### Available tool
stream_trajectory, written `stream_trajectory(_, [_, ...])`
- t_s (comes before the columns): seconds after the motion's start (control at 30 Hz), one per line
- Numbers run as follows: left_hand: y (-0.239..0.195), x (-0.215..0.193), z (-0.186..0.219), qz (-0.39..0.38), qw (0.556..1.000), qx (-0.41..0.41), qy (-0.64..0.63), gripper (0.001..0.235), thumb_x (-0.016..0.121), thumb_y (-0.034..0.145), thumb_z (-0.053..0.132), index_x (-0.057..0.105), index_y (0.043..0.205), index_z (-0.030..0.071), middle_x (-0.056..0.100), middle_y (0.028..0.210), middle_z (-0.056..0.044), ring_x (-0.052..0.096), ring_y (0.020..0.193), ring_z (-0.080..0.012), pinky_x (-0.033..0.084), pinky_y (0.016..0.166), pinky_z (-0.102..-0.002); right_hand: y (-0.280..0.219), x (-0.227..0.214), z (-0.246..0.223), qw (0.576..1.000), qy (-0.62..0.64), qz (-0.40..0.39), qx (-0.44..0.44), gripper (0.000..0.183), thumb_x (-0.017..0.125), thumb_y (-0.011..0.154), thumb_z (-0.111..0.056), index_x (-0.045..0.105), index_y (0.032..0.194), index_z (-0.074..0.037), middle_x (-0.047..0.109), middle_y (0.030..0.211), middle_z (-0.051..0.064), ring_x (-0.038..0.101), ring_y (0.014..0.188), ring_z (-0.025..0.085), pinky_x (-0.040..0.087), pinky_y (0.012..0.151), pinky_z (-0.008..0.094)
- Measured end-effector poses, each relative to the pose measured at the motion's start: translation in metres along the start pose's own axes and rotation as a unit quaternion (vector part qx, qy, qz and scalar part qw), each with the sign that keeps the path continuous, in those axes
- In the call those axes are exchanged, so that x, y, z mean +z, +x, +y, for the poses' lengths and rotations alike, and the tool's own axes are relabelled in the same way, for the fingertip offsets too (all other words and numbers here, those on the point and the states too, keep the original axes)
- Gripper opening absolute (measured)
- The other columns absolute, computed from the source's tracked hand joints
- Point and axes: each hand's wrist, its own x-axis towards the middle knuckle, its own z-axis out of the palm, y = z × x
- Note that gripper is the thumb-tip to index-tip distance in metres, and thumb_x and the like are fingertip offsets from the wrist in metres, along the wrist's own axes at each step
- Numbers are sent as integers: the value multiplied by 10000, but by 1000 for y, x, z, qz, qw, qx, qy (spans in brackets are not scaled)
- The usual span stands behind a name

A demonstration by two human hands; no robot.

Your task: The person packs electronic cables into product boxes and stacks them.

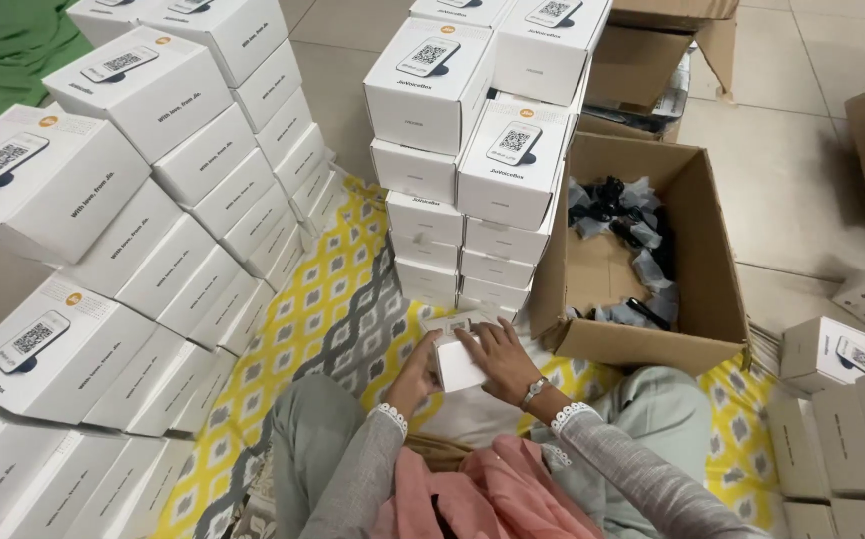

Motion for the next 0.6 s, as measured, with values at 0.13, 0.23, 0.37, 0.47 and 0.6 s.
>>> stream_trajectory(0.13, [-7,-7,-9,-1,999,12,-45,764,785,718,601,584,1287,133,647,1195,-148,658,1052,-341,579,855,-541,7,3,6,999,2,16,-51,974,780,597,-126,375,1482,-76,527,1292,220,466,1291,393,256,1173,584])
stream_trajectory(0.23, [8,-11,-16,2,998,18,-67,751,803,711,597,602,1272,141,670,1143,-111,674,1014,-311,589,842,-514,10,5,11,994,-12,48,-95,910,764,604,-115,444,1454,-60,565,1237,217,524,1223,392,338,1126,529])
stream_trajectory(0.37, [16,-4,-21,3,997,2,-74,716,816,710,581,613,1245,151,691,1106,-95,693,974,-278,590,835,-500,9,2,18,995,-23,4,-93,892,770,585,-129,466,1417,-30,582,1204,201,568,1147,377,436,1015,456])
stream_trajectory(0.47, [14,-1,-24,1,998,3,-64,712,821,708,576,617,1245,157,690,1094,-79,689,959,-259,586,828,-480,13,-18,16,995,-22,-43,-87,918,801,554,-178,479,1400,-27,598,1189,184,598,1100,362,470,964,442])
stream_trajectory(0.6, [1,-6,-16,-17,990,136,39,714,800,742,516,588,1327,164,699,1139,-50,683,1003,-218,565,845,-397,11,-38,13,986,71,-143,-44,728,826,612,-299,615,1278,-95,711,1042,119,684,926,334,533,841,449])
